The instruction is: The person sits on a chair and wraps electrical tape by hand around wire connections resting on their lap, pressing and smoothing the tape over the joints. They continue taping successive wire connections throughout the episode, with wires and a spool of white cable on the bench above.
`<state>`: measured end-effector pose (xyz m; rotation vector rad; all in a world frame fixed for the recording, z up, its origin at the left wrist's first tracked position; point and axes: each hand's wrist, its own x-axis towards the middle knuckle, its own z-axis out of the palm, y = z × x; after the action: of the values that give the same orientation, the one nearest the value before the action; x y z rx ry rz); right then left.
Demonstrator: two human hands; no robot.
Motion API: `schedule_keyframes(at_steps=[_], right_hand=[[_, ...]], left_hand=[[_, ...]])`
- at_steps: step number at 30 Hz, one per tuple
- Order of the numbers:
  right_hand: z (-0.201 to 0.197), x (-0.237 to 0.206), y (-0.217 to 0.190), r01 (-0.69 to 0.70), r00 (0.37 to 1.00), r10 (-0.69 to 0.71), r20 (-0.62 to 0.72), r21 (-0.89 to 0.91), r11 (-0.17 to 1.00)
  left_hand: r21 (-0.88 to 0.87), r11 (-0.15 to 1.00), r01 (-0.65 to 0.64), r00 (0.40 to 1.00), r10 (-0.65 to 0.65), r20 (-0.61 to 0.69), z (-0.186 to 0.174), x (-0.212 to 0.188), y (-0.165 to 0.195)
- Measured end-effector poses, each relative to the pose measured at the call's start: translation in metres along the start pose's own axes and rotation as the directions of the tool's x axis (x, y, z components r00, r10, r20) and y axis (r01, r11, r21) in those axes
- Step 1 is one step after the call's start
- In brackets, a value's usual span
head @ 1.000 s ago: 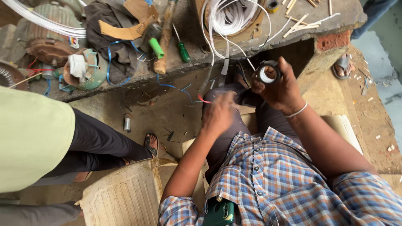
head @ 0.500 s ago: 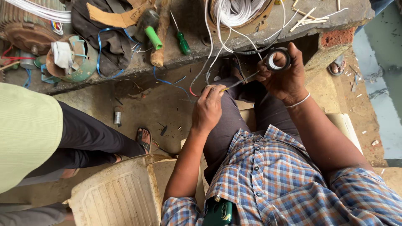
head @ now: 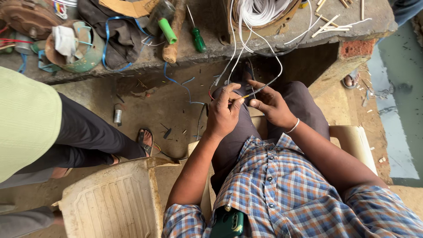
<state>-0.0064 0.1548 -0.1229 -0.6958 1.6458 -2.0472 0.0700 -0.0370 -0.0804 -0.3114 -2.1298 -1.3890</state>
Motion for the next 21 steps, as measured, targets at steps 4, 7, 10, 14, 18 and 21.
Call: schedule_keyframes(at_steps=[4,7,10,14,18,21], right_hand=[[0.012,0.008,-0.008,0.084,0.995,-0.083,0.063,-0.004,0.996],[0.012,0.006,-0.011,0.075,0.995,-0.075,0.065,0.009,0.997],[0.008,0.003,-0.011,0.076,0.995,-0.074,0.070,-0.030,0.997],[0.006,0.002,-0.009,0.099,0.992,-0.093,0.085,-0.060,0.993],[0.006,-0.002,-0.010,0.034,0.996,-0.030,0.086,-0.037,0.999],[0.005,-0.007,-0.012,-0.005,0.997,0.008,0.081,-0.032,0.999]], left_hand=[[0.020,1.000,0.003,1.000,-0.003,0.010,-0.004,0.003,0.004],[0.053,0.999,0.002,0.999,-0.004,0.034,-0.005,0.005,0.004],[0.094,0.996,0.007,0.998,-0.012,0.057,-0.005,0.004,0.004],[0.099,0.995,0.023,0.997,-0.030,0.077,-0.004,0.004,0.004],[0.116,0.993,-0.030,0.998,0.023,0.064,-0.004,0.003,0.002],[0.124,0.992,-0.019,0.997,0.009,0.079,-0.003,0.003,0.000]])
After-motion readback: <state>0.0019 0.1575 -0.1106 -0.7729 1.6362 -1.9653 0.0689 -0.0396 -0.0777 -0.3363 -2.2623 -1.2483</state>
